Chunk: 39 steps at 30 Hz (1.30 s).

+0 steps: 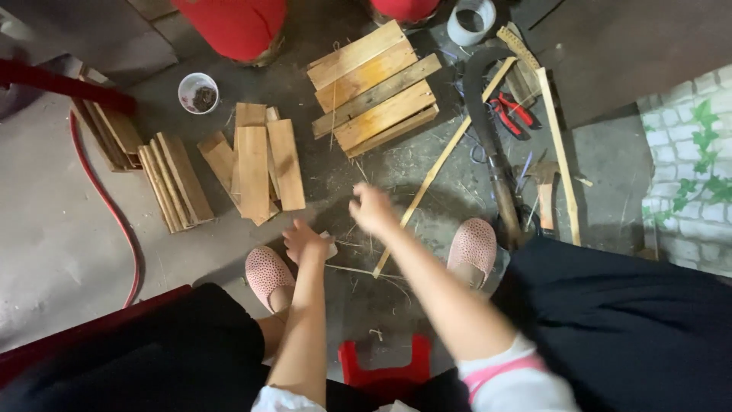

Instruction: Shaving a bamboo strip with a sickle and then sanding it smooth with sandpaper.

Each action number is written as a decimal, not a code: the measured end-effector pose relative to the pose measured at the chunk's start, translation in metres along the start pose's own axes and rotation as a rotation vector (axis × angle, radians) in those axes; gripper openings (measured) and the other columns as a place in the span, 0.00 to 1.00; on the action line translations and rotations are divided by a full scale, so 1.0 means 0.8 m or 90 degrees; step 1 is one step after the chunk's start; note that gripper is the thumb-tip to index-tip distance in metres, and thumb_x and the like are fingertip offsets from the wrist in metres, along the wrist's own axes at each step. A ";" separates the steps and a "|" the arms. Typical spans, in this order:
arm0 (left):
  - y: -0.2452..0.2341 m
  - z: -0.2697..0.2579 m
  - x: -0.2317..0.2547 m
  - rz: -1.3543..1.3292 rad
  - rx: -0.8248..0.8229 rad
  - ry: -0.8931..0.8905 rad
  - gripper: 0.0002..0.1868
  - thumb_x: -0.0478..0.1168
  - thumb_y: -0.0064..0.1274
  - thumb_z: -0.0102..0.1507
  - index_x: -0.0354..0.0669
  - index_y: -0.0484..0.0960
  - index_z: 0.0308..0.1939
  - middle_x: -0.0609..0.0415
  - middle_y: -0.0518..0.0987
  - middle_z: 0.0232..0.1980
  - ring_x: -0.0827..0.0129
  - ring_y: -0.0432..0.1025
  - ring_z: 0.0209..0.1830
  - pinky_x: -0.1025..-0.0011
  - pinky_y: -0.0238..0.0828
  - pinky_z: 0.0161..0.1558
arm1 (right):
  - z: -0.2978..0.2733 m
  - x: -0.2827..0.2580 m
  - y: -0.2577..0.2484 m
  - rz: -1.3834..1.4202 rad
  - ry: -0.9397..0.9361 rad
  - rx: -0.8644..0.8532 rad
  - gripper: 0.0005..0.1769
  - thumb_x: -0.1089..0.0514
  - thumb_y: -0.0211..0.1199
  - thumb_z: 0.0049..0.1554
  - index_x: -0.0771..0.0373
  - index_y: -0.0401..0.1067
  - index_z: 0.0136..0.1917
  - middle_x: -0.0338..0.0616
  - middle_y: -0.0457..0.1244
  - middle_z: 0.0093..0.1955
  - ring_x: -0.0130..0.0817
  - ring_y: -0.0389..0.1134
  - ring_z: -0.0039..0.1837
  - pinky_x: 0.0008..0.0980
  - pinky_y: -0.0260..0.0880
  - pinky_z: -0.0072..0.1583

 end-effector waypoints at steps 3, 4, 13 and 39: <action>0.006 -0.007 0.004 0.135 -0.073 0.108 0.52 0.36 0.74 0.53 0.39 0.57 0.76 0.26 0.61 0.72 0.39 0.67 0.69 0.48 0.72 0.62 | 0.001 -0.053 -0.138 -0.107 -0.074 0.048 0.20 0.48 0.63 0.60 0.48 0.76 0.65 0.43 0.70 0.61 0.45 0.69 0.68 0.51 0.68 0.66; 0.014 0.003 0.000 0.133 -0.071 0.106 0.52 0.36 0.74 0.53 0.39 0.57 0.76 0.26 0.61 0.72 0.39 0.67 0.69 0.48 0.72 0.62 | 0.005 -0.054 -0.183 -0.109 -0.077 0.048 0.20 0.48 0.63 0.60 0.48 0.76 0.65 0.43 0.70 0.61 0.45 0.69 0.68 0.51 0.68 0.66; 0.037 0.026 0.007 0.326 -0.133 0.217 0.25 0.35 0.59 0.64 0.48 0.72 0.65 0.41 0.69 0.69 0.47 0.63 0.70 0.54 0.72 0.58 | -0.088 -0.065 -0.443 -0.514 -0.126 -0.023 0.29 0.46 0.54 0.65 0.58 0.63 0.75 0.51 0.65 0.70 0.57 0.63 0.73 0.54 0.62 0.72; 0.165 -0.112 0.145 0.115 0.100 0.377 0.23 0.53 0.64 0.58 0.47 0.72 0.46 0.53 0.74 0.45 0.53 0.78 0.44 0.61 0.78 0.39 | -0.058 0.379 -0.263 -0.221 0.120 0.304 0.42 0.44 0.73 0.52 0.52 0.61 0.75 0.46 0.57 0.66 0.48 0.70 0.62 0.49 0.79 0.59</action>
Point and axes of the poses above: each hand's wrist, its own z-axis towards the middle knuckle, its own y-axis out of the palm, x = y × z, the point moved 6 cm from there along z, towards the middle knuckle
